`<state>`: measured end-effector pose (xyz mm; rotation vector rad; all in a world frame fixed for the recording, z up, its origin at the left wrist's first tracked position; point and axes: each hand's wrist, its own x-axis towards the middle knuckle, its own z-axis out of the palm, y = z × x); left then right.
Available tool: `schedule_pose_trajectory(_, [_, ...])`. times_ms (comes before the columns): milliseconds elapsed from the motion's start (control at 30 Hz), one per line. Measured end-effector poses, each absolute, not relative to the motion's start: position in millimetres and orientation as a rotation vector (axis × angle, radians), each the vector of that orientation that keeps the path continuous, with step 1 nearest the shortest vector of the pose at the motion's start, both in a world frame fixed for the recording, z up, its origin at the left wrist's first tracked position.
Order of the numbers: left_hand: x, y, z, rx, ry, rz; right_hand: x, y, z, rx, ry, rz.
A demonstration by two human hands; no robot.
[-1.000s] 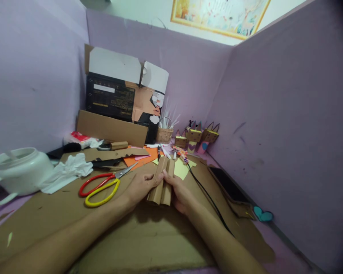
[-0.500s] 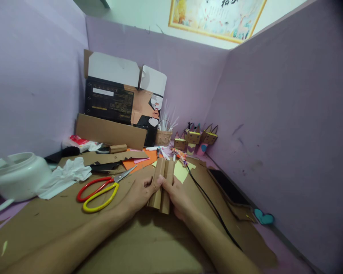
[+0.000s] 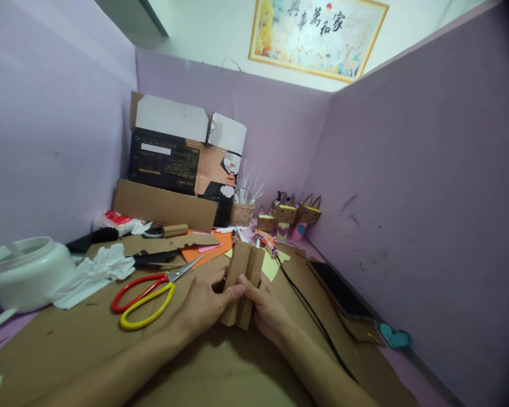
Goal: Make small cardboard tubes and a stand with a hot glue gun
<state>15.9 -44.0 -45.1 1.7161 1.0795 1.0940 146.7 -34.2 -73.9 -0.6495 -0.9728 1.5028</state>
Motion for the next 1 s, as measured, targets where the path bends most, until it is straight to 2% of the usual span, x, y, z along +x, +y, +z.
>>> schedule_pose_trajectory(500, [14.8, -52.3, -46.7, 1.909, 1.335, 1.195, 150.2, -32.0, -67.4, -0.501, -1.005, 1.610])
schedule_pose_trajectory(633, [7.6, -50.9, -46.6, 2.097, 1.515, 1.261, 151.6, -25.6, -68.7, -0.598, -0.852, 1.583])
schedule_pose_trajectory(767, [-0.8, -48.8, -48.6, 2.292, 1.490, 1.356, 156.0, -16.6, -72.1, -0.705, -0.693, 1.551])
schedule_pose_trajectory(1000, [-3.1, -51.4, -49.2, 2.370, 1.542, 1.327, 160.7, -11.1, -77.3, -0.753, -0.796, 1.462])
